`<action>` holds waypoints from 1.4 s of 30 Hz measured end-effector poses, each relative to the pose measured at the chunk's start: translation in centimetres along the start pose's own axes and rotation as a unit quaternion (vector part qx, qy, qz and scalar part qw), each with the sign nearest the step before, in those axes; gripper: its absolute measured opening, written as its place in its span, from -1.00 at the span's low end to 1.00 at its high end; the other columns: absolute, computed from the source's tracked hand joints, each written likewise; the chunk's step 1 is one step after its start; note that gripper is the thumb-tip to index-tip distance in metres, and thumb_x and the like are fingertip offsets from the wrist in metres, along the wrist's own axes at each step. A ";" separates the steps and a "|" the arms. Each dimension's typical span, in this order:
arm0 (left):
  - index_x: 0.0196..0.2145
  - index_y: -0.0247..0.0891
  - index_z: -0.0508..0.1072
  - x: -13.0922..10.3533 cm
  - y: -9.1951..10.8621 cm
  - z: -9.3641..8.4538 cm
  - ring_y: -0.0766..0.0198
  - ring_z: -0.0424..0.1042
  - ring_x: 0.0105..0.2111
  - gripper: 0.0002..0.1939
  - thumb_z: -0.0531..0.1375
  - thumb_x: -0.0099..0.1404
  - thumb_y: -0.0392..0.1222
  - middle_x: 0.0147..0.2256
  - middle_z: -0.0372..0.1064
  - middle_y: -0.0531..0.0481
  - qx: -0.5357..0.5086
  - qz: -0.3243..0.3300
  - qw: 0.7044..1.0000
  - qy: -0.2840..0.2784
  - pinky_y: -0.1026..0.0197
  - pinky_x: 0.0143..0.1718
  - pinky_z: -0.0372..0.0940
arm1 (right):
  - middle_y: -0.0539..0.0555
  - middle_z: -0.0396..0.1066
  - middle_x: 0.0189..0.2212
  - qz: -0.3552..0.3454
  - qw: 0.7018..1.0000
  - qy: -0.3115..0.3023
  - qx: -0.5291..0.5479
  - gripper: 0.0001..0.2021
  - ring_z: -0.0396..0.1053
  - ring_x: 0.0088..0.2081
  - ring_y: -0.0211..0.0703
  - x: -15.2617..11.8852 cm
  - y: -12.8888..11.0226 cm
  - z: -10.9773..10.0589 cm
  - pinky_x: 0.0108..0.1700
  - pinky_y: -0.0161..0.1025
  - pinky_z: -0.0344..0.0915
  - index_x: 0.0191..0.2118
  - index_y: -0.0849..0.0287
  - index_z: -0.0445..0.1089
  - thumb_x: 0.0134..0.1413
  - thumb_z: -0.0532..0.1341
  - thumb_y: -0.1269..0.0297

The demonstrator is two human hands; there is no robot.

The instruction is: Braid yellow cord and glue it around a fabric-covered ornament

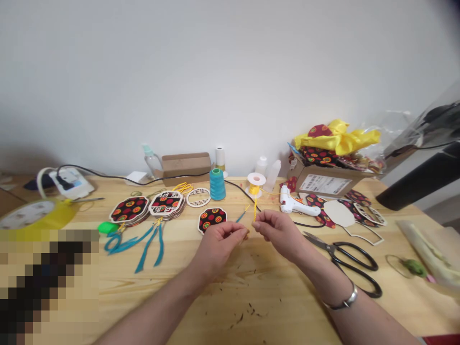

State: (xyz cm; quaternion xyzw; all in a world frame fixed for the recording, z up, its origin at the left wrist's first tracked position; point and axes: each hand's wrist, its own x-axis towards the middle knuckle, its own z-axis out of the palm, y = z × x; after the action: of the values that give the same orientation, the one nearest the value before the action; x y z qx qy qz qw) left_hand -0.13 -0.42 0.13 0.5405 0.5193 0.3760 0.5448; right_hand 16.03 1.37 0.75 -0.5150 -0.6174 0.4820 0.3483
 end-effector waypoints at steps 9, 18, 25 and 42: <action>-0.46 -0.19 0.51 -0.1 -1.5 0.2 0.10 0.10 0.11 -0.90 0.17 0.11 -0.20 0.17 0.00 -0.05 0.139 0.223 0.960 0.091 0.03 0.10 0.02 | -0.05 0.22 -0.64 -0.046 0.991 0.095 -0.086 -0.83 0.11 -0.57 -0.32 0.3 0.9 -0.1 -0.50 -0.34 0.03 -0.55 0.19 0.27 0.00 0.10 0.30; -0.45 -0.18 0.51 -0.7 -2.8 1.3 0.06 -0.04 0.18 -0.89 0.16 0.13 -0.24 0.23 -0.20 0.00 0.135 0.199 0.970 0.022 -0.05 0.17 -0.13 | -0.15 0.06 -0.74 0.058 0.981 -0.021 0.184 -0.77 -0.10 -0.70 -0.44 -0.1 0.2 0.7 -0.64 -0.41 -0.18 -0.55 0.21 0.22 -0.08 0.17 0.16; -0.50 -0.27 0.39 -0.7 -1.8 1.1 0.10 0.22 0.03 -0.92 0.18 0.12 -0.24 0.16 -0.05 -0.12 0.039 0.158 0.987 -0.014 0.04 0.08 0.06 | -0.12 0.16 -0.70 0.072 0.977 -0.048 0.194 -0.77 -0.05 -0.69 -0.45 -0.3 -0.2 0.8 -0.64 -0.41 -0.15 -0.54 0.20 0.18 -0.12 0.20 0.17; -0.36 -0.30 0.38 -0.2 -0.6 0.5 0.53 0.07 -0.64 -0.88 0.14 0.13 -0.20 -0.46 0.25 0.10 -0.153 -0.034 0.986 -0.064 0.42 -0.64 -0.01 | -0.09 0.19 -0.65 -0.011 1.000 -0.026 -0.003 -0.86 0.09 -0.59 -0.38 -0.2 0.3 0.7 -0.53 -0.40 0.05 -0.57 0.21 0.25 -0.06 0.12 0.34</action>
State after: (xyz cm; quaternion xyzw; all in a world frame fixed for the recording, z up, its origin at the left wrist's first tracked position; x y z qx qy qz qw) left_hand 0.26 -0.78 -0.51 0.4557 0.4375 0.3970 0.6658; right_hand 15.50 1.05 0.28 -0.4965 -0.6331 0.4899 0.3357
